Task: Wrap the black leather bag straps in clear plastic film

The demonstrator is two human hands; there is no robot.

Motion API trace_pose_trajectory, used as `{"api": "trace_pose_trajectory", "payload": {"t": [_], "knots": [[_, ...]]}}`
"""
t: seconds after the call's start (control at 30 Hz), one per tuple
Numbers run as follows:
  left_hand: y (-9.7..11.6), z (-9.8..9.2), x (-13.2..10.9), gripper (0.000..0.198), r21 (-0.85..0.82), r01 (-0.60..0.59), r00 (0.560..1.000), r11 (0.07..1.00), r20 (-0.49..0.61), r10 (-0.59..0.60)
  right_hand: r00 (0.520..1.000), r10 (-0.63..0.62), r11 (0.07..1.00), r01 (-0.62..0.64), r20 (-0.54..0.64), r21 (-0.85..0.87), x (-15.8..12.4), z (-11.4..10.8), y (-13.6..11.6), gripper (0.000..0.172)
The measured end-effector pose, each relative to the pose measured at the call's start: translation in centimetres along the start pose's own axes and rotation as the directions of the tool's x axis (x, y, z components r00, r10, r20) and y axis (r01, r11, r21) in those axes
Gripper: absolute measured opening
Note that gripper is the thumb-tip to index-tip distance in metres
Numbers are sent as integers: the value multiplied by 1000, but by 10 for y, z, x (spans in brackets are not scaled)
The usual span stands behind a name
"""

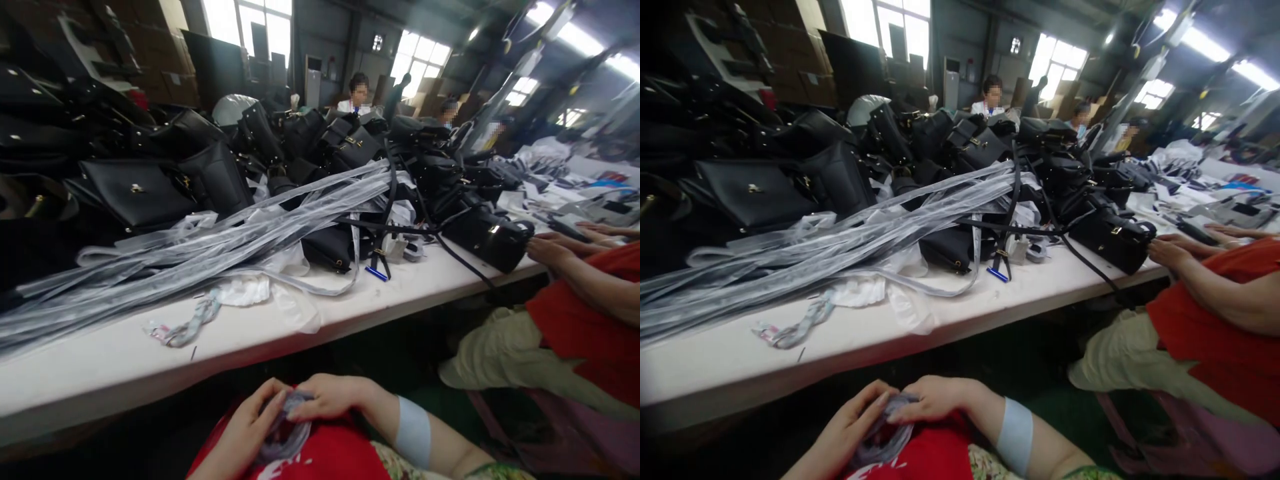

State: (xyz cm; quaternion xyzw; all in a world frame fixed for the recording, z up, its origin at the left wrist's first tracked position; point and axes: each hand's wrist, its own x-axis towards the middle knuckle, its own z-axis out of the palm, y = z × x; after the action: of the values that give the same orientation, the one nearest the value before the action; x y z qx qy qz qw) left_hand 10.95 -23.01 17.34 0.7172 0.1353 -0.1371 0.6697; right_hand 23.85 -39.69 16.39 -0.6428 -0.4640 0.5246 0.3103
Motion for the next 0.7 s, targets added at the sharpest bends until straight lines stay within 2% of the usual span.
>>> {"api": "trace_pose_trajectory", "payload": {"t": [0.07,0.17,0.27,0.37,0.47,0.57,0.7], "knots": [[10,-8,1,38,101,-59,998,993,18,58,999,-15,998,17,33,-58,6,-9,-9,35],[22,-11,0,29,208,-133,991,969,7,135,1000,-21,991,24,22,-129,11,-12,-14,35],[18,-6,0,31,192,-108,993,976,-32,116,999,29,995,-31,-26,-98,12,-4,-12,36],[7,-3,0,34,130,-41,991,991,-122,57,985,121,988,-132,-122,-83,8,-2,-14,37],[-1,-4,0,35,72,19,983,997,-182,-5,965,138,981,-164,-224,-103,3,-14,-29,34],[-2,-5,-3,32,26,31,975,999,-222,-25,925,98,983,-149,-367,-112,5,-36,-48,28],[-2,-7,-8,28,-12,10,959,1000,-282,-13,869,-26,993,-35,-494,-114,22,-60,-68,25]]}}
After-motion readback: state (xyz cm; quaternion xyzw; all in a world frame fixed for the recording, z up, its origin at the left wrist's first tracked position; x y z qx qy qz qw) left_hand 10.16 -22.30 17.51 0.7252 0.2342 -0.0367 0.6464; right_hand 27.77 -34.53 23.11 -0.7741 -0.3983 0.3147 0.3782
